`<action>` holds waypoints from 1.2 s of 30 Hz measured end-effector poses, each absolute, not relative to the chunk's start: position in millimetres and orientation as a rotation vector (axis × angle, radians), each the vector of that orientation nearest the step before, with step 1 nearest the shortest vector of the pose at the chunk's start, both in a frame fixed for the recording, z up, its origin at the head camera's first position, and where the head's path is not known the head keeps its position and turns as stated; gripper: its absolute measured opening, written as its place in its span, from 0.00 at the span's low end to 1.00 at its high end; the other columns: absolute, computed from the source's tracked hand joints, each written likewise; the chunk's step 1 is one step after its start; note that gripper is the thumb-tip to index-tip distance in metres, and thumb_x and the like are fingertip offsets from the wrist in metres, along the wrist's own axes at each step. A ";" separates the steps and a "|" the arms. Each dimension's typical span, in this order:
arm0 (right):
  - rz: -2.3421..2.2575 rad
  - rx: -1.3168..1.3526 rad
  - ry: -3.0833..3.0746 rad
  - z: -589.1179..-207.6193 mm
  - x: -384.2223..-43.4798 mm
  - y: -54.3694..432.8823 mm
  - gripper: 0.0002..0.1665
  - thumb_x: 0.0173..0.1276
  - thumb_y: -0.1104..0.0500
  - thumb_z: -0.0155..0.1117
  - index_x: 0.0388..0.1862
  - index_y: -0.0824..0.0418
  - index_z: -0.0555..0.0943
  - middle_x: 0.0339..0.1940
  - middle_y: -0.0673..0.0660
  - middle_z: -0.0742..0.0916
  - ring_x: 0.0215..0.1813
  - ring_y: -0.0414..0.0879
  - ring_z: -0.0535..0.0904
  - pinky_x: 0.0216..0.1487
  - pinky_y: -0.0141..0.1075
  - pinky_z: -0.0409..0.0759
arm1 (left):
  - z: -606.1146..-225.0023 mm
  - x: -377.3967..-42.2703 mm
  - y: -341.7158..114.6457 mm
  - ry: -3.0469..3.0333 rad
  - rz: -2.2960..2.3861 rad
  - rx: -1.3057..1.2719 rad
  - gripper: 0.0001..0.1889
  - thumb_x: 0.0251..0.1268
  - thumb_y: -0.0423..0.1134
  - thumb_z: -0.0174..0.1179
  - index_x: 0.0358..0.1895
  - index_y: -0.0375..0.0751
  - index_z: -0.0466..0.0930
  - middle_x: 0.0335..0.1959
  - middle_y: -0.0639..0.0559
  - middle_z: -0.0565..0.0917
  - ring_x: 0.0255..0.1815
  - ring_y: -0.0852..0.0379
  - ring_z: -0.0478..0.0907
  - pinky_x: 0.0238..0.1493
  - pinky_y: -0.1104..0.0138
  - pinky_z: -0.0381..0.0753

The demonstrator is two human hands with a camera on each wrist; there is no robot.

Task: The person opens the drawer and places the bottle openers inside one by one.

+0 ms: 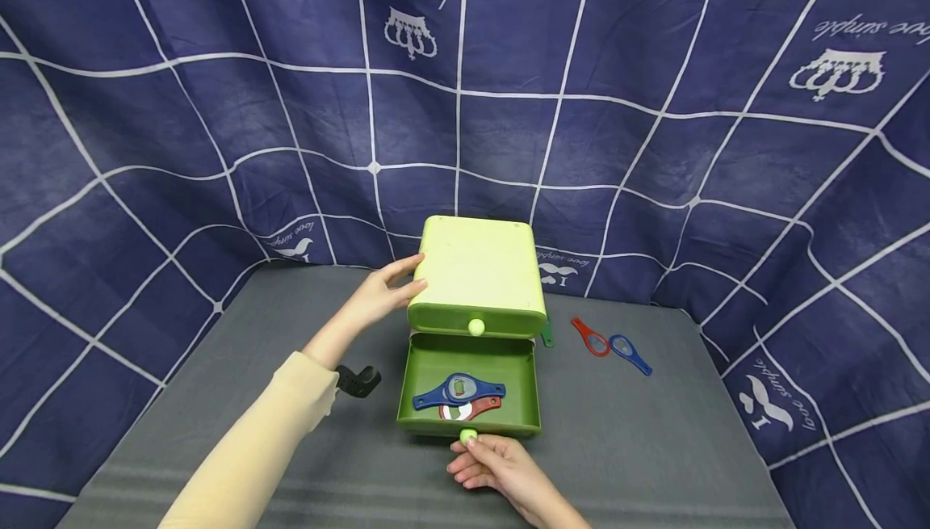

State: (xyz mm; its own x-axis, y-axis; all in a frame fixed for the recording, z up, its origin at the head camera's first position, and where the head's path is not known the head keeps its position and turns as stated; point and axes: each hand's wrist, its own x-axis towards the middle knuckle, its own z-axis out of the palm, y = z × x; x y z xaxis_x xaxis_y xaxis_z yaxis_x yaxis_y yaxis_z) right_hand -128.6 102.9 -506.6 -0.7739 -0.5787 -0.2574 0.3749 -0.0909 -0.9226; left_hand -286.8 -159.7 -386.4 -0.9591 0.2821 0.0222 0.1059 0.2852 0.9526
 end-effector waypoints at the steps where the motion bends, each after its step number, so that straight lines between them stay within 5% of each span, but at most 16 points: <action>1: -1.924 -0.226 1.551 -505.5 -129.3 102.9 0.30 0.78 0.49 0.54 0.58 0.77 0.75 0.37 0.48 0.90 0.39 0.35 0.85 0.42 0.28 0.85 | -386.6 -286.7 -159.5 2.389 1.761 0.365 0.33 0.73 0.44 0.58 0.77 0.44 0.59 0.76 0.40 0.61 0.76 0.42 0.61 0.63 0.53 0.78; 36: -1.865 -0.126 1.946 -490.3 -213.9 91.0 0.34 0.78 0.41 0.49 0.61 0.71 0.75 0.32 0.45 0.85 0.37 0.36 0.82 0.40 0.31 0.80 | -386.3 -283.9 -156.6 2.430 1.745 0.298 0.33 0.72 0.47 0.59 0.77 0.48 0.60 0.76 0.42 0.63 0.73 0.42 0.66 0.63 0.54 0.79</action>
